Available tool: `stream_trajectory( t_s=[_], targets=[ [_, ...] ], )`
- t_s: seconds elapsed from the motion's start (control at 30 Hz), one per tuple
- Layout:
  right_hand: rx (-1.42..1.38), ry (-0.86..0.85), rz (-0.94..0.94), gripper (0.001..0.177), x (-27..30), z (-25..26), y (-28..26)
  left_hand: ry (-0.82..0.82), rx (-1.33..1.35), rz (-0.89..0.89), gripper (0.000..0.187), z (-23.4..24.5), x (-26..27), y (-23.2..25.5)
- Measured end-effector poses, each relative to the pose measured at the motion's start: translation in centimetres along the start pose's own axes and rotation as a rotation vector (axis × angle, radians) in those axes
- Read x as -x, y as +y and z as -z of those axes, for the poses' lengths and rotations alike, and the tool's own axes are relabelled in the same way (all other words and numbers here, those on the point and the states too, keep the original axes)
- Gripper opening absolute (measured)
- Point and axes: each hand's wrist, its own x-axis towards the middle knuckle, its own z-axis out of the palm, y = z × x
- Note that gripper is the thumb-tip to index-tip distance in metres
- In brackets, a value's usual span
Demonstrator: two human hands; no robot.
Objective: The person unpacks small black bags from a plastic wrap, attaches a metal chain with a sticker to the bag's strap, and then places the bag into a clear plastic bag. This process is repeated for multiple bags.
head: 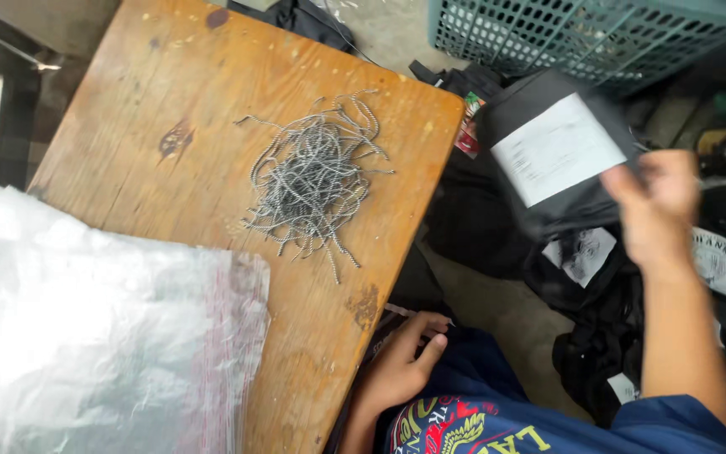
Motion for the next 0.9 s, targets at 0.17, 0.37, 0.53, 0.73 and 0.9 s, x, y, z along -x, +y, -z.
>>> stream_trajectory(
  t_s=[0.17, 0.37, 0.53, 0.73, 0.9],
  targets=[
    [-0.254, -0.227, 0.390, 0.040, 0.3, -1.7, -12.7, -0.022, 0.067, -0.235, 0.030, 1.3, 4.3, 2.9],
    [-0.714, -0.632, 0.149, 0.056, 7.5, -13.2, -21.2, 0.131, 0.326, -0.425, 0.047, 4.4, 14.4, 8.3],
    [-0.854, -1.050, -0.145, 0.054, 16.6, -23.2, -26.4, 0.853, 0.205, -0.693, 0.073, 7.2, 20.8, 8.2],
    [-0.508, -1.588, 0.059, 0.044, 24.0, -29.8, -32.1, 1.468, 0.403, -0.366, 0.043, 13.1, 24.7, 6.4],
    [-0.095, -1.189, 1.123, 0.098, 27.0, -32.8, -38.0, 1.321, 0.408, -0.566, 0.040, 16.8, 25.9, 6.4]
  ],
)
